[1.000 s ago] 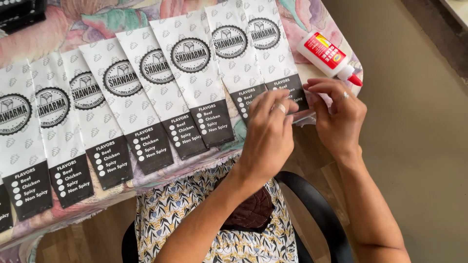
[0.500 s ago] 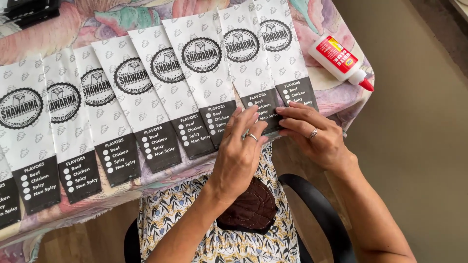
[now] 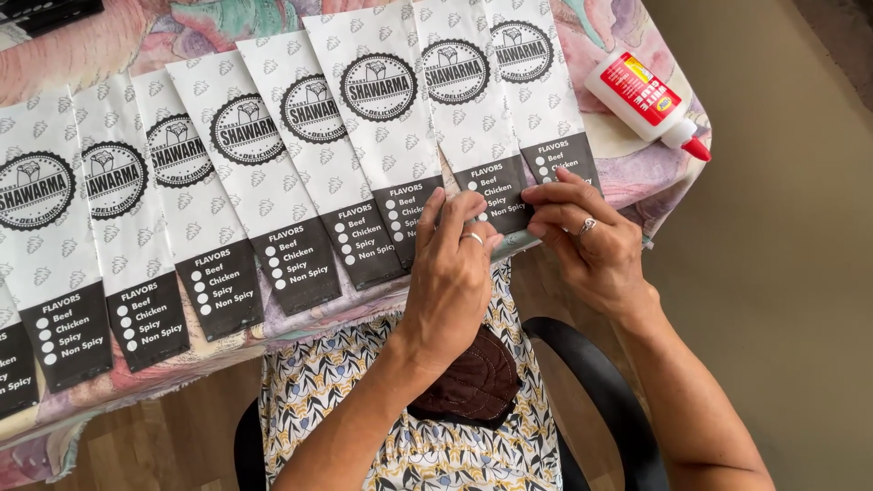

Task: The person arranges multiple white paper food packages on a table, applies glue to the bottom flaps, and folds them to seal. The person handles the packages one at a time and uses a glue bottle to secure the closures.

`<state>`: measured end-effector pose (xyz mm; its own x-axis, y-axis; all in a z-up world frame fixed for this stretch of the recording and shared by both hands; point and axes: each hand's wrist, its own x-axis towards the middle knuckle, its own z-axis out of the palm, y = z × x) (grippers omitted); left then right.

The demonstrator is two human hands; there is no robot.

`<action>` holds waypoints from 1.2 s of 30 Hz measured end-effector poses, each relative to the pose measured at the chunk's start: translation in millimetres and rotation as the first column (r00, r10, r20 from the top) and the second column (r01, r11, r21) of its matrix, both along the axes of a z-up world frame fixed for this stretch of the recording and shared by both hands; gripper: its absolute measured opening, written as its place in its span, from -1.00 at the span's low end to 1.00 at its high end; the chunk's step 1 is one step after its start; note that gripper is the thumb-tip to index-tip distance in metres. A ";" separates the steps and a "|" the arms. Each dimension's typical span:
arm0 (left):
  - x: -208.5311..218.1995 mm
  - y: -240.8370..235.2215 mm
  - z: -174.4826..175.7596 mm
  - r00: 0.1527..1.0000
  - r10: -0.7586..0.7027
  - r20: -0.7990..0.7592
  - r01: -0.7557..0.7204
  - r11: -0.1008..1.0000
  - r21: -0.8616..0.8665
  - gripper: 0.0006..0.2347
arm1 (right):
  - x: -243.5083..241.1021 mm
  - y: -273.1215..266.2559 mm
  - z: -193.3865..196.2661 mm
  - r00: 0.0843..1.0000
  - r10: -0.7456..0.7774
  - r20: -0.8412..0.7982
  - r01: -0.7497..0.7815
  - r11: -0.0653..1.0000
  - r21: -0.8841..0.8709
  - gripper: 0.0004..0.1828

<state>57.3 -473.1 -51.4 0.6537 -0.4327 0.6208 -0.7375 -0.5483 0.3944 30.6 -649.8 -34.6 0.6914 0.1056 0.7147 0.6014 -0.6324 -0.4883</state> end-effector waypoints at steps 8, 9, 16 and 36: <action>10.0 -8.5 9.5 0.968 0.037 -0.249 -0.082 0.982 -0.171 -0.82 | 1.3 5.2 9.8 0.988 -0.093 -0.122 0.104 0.991 0.084 -0.82; 12.3 -7.8 10.8 0.964 0.027 -0.263 -0.082 0.976 -0.202 -0.77 | 2.2 6.7 9.2 0.986 -0.090 -0.140 0.109 0.985 0.132 -0.81; 15.8 -0.5 9.4 0.917 -0.069 -0.393 -0.078 0.934 -0.348 -0.68 | 4.7 18.1 0.0 0.980 -0.185 -0.069 0.192 0.975 0.115 -0.82; -10.1 -11.3 6.8 0.996 0.084 0.020 -0.083 0.996 -0.011 -0.77 | -0.2 31.9 8.1 0.972 -0.235 0.008 0.234 0.972 0.024 -0.82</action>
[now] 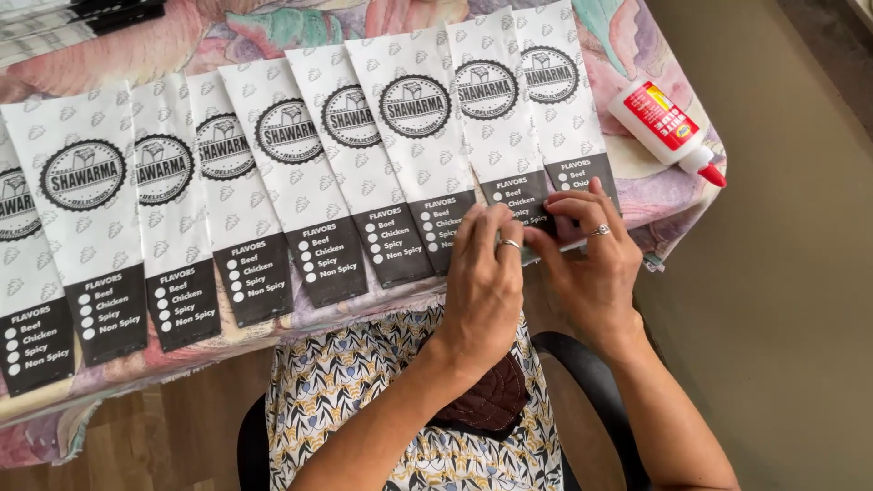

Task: The person arranges multiple white paper food packages on a table, applies glue to the bottom flaps, and folds them to seal. The person handles the packages one at a time and uses a glue bottle to secure the closures.

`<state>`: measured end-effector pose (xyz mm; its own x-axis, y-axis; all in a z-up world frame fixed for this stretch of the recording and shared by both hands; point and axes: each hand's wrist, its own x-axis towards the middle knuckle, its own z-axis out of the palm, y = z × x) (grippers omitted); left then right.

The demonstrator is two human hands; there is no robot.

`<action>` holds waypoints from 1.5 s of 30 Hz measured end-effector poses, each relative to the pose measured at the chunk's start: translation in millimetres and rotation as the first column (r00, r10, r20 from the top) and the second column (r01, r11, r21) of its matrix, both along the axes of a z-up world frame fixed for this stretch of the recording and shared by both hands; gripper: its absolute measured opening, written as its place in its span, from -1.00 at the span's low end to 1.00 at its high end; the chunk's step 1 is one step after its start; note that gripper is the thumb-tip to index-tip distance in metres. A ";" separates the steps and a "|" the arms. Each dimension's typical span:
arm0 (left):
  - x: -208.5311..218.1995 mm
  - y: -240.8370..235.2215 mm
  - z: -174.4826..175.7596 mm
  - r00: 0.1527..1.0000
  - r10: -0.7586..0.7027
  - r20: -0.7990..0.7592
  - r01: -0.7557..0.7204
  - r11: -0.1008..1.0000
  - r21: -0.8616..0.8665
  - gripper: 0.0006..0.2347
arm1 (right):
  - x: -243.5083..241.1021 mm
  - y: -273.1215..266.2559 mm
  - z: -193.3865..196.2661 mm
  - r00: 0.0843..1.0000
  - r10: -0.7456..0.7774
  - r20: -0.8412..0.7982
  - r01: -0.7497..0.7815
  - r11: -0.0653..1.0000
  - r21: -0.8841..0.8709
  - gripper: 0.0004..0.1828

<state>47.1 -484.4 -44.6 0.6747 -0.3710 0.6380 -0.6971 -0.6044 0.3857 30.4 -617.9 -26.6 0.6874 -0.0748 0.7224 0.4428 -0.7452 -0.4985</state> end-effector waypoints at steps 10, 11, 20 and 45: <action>-24.0 46.5 -5.7 0.932 -0.195 0.306 0.297 0.895 -0.333 -0.87 | -0.6 0.0 6.8 0.990 0.050 0.128 -0.041 0.996 -0.076 -0.86; -17.6 47.7 -5.3 0.934 -0.194 0.300 0.292 0.897 -0.331 -0.87 | -2.6 6.6 8.8 0.991 0.053 0.123 -0.044 0.996 -0.072 -0.86; -0.3 31.9 24.5 0.924 -0.361 0.126 0.347 0.652 -0.674 -0.84 | 2.8 29.7 18.2 0.933 0.356 0.045 -0.357 0.934 0.017 -0.77; 2.3 97.9 12.5 0.998 0.020 0.057 -0.017 0.998 -0.056 -0.57 | -5.2 15.4 7.8 0.895 0.415 -0.164 -0.442 0.872 -0.210 -0.59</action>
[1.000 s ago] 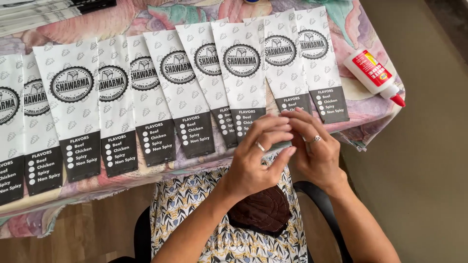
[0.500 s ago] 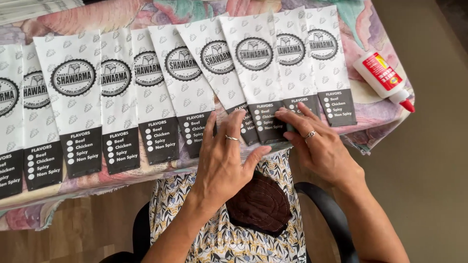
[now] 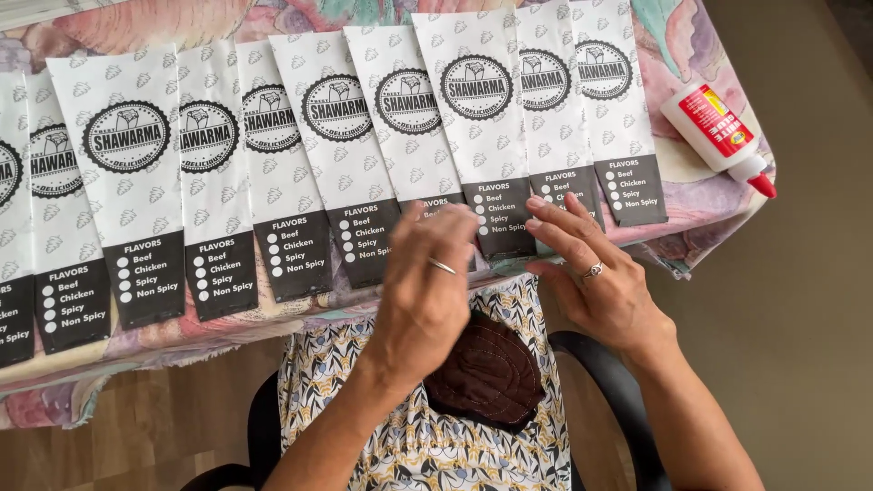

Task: The person arranges multiple white paper food packages on a table, applies glue to the bottom flaps, and folds them to seal. The person handles the packages one at a time and uses a glue bottle to secure the closures.

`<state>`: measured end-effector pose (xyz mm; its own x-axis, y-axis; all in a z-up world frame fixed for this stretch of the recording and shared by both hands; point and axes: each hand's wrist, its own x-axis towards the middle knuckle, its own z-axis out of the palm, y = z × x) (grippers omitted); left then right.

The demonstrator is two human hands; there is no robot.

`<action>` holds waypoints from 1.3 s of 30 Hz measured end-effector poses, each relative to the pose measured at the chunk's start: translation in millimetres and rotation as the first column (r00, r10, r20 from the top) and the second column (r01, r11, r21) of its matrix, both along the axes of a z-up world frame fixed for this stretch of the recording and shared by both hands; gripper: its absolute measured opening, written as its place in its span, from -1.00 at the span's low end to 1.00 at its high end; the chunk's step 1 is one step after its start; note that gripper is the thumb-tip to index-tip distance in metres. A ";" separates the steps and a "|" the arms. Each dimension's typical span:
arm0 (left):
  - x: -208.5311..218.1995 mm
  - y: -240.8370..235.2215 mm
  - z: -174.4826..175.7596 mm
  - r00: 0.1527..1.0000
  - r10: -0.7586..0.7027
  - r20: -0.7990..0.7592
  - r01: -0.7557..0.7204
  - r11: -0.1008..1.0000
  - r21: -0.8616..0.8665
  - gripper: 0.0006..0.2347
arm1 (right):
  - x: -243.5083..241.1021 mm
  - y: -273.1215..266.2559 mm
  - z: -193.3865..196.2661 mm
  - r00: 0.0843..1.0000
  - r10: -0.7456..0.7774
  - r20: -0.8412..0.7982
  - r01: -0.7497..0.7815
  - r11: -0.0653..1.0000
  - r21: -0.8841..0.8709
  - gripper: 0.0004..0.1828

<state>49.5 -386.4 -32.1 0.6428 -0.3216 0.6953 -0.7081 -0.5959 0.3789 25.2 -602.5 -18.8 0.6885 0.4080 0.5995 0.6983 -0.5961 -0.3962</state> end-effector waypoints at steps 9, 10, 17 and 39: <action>-1.8 -18.5 -12.3 0.979 -0.182 -0.090 0.183 0.983 0.002 -0.84 | 1.6 12.4 -7.2 0.985 -0.120 0.125 0.104 0.987 0.124 -0.87; -2.2 -18.1 -10.4 0.978 -0.187 -0.095 0.188 0.982 0.003 -0.88 | 1.8 12.1 -6.2 0.985 -0.109 0.135 0.091 0.986 0.137 -0.90; -3.8 -17.4 -11.2 0.978 -0.178 -0.108 0.181 0.984 0.011 -0.96 | 2.5 9.7 -9.9 0.983 -0.089 0.158 0.066 0.988 0.143 -0.91; 10.2 -24.2 5.0 0.877 -0.125 -0.463 -0.009 0.961 -0.276 -0.76 | 10.8 26.0 2.3 0.951 -0.274 -0.142 0.304 0.910 0.282 -0.76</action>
